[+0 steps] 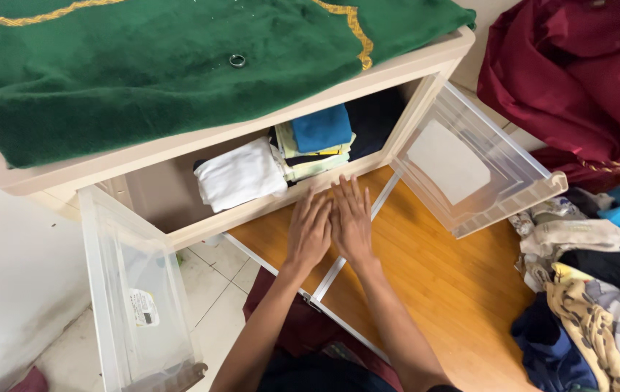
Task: The person picks up a garment from a pile on a table, spreads it out, and folds it into a small rectangular shape before placing it inside a shelf.
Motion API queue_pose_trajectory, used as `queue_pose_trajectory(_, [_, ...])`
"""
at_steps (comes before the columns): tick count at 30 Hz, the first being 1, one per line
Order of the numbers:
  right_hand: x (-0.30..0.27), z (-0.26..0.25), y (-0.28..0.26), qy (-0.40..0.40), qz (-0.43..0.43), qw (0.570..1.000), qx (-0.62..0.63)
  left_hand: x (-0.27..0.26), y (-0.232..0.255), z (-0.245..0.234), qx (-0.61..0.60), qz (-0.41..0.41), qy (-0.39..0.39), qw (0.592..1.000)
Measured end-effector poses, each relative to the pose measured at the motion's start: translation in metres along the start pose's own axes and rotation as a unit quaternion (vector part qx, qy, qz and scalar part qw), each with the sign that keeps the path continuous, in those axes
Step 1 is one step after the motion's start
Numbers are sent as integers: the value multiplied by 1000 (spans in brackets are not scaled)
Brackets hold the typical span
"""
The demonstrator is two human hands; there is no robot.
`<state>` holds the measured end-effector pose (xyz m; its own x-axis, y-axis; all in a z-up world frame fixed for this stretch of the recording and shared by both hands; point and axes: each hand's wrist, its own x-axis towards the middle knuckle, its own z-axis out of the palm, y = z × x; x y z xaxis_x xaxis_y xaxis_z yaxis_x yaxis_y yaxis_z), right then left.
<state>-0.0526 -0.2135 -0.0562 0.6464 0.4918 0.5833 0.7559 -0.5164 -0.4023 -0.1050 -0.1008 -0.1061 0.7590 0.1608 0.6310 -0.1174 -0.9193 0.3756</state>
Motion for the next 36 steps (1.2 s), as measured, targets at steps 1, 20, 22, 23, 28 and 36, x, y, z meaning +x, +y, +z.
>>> queue_pose_trajectory(1, [-17,3,2,0,3,1000,-1,-14,2,3,-1,1,-2,1000])
queue_pose_trajectory(20, [-145,-25,43,-97,213,969,-85,-56,72,11,-49,93,-281,954])
queue_pose_trajectory(22, [-153,-33,47,-89,229,965,-95,-59,83,17,-52,110,-283,952])
queue_pose_trajectory(23, [-158,-38,49,-85,241,961,-103,-60,88,22,-41,120,-294,947])
queue_pose_trajectory(28, [-185,-63,61,-54,300,943,-131,-66,116,48,-91,172,-301,934])
queue_pose_trajectory(36, [-225,-102,74,8,362,915,-179,-74,165,86,-115,241,-357,895])
